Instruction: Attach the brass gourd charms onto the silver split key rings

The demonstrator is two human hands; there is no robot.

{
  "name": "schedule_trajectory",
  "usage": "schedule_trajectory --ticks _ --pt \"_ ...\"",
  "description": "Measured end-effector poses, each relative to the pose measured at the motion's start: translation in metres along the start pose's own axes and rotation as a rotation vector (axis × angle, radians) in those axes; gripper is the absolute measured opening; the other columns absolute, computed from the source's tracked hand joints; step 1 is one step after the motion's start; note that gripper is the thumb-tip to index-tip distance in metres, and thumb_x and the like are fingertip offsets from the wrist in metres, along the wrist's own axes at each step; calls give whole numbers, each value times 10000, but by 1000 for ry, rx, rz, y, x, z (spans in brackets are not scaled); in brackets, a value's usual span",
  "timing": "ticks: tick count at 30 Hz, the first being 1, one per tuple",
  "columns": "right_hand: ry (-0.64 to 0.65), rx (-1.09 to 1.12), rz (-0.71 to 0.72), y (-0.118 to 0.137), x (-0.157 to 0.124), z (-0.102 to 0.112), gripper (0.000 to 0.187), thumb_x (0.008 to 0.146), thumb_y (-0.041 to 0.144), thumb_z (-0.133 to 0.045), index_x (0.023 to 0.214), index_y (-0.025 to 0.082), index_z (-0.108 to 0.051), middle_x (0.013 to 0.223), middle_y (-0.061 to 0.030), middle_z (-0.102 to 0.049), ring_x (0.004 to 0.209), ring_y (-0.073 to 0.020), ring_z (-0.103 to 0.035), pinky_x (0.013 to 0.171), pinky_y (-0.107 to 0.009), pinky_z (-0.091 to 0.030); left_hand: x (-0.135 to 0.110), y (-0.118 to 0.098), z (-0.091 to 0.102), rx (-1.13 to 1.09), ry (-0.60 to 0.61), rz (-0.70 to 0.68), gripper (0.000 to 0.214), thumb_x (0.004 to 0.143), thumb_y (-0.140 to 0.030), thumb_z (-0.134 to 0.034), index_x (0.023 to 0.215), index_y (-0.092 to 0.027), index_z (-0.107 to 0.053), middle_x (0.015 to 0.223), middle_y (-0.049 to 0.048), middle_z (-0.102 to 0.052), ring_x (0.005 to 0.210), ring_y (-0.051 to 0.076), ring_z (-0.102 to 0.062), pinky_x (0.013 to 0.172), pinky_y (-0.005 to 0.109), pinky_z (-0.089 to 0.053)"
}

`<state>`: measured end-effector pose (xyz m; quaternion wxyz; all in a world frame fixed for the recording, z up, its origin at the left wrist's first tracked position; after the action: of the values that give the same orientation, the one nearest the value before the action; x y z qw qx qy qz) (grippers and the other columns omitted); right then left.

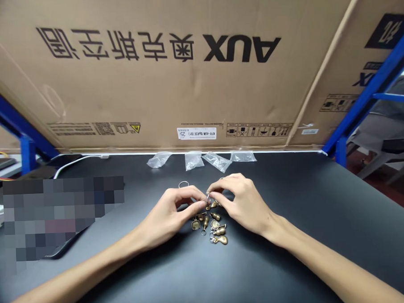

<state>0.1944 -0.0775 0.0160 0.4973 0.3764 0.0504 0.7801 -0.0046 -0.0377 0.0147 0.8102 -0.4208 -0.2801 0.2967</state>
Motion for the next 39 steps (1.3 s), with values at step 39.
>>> schedule_trajectory --ticks 39 --pt "84 94 -158 -2 3 6 153 959 303 -611 919 231 -741 944 -4 -768 845 -172 -706 784 -289 -538 0 14 3 170 -179 -122 75 870 -158 -559 833 -184 -619 1010 46 -766 907 180 -727 823 295 -561"
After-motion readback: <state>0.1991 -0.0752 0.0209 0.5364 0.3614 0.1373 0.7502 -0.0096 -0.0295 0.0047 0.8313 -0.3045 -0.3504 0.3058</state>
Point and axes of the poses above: each hand's wrist, its own x-axis towards the middle knuckle, its own z-axis out of the back of the hand, y = z × x, the point moved 1 cm from there along x, towards the middle knuckle
